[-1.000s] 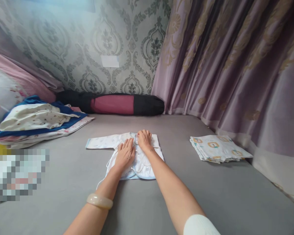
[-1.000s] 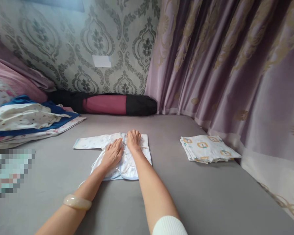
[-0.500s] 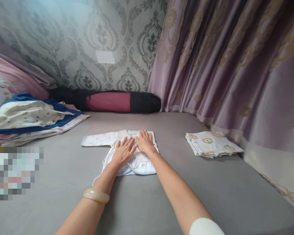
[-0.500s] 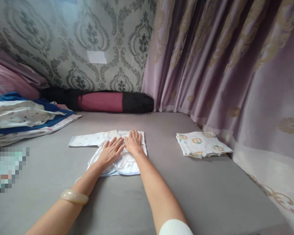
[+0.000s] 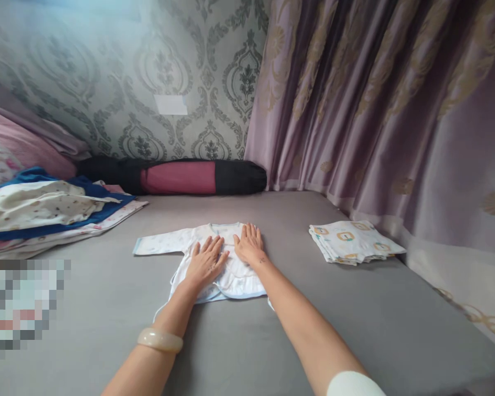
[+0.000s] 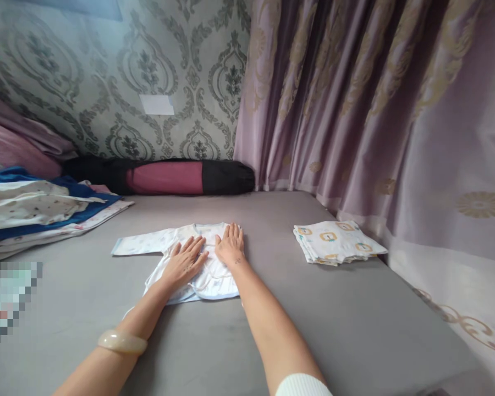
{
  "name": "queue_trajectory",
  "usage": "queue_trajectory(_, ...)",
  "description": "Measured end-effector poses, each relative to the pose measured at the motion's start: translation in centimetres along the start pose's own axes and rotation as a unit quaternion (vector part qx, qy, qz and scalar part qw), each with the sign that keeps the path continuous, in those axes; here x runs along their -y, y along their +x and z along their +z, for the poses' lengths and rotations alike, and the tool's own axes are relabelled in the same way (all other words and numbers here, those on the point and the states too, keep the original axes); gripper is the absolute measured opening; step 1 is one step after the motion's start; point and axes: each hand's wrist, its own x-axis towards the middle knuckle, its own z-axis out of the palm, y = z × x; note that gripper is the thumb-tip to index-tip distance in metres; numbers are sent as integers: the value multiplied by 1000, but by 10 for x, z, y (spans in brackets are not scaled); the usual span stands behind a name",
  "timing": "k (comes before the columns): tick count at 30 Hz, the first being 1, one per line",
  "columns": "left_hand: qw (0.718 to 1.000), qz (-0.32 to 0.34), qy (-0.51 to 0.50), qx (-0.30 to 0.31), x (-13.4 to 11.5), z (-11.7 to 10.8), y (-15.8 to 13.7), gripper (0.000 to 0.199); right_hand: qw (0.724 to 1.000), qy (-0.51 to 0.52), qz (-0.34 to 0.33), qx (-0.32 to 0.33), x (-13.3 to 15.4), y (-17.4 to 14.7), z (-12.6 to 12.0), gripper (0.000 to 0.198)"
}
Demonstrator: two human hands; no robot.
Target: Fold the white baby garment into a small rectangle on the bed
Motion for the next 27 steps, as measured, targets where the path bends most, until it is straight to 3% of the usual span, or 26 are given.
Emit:
queue_trajectory(11, 1000, 2, 3, 6, -4, -11, -3, 61, 999, -3, -10, 33, -17, 0, -4, 65)
queue_trajectory(18, 1000, -10, 1, 20, -5, -12, -2, 59, 999, -6, -36, 0, -31, -1, 3, 62)
queue_trajectory(21, 1000, -9, 9, 29, -4, -11, 0, 59, 999, 2, -39, 16, -33, -1, 0, 63)
queue_trajectory(27, 998, 28, 58, 8, -9, -19, -3, 56, 992, -17, -124, 33, -30, -32, -18, 63)
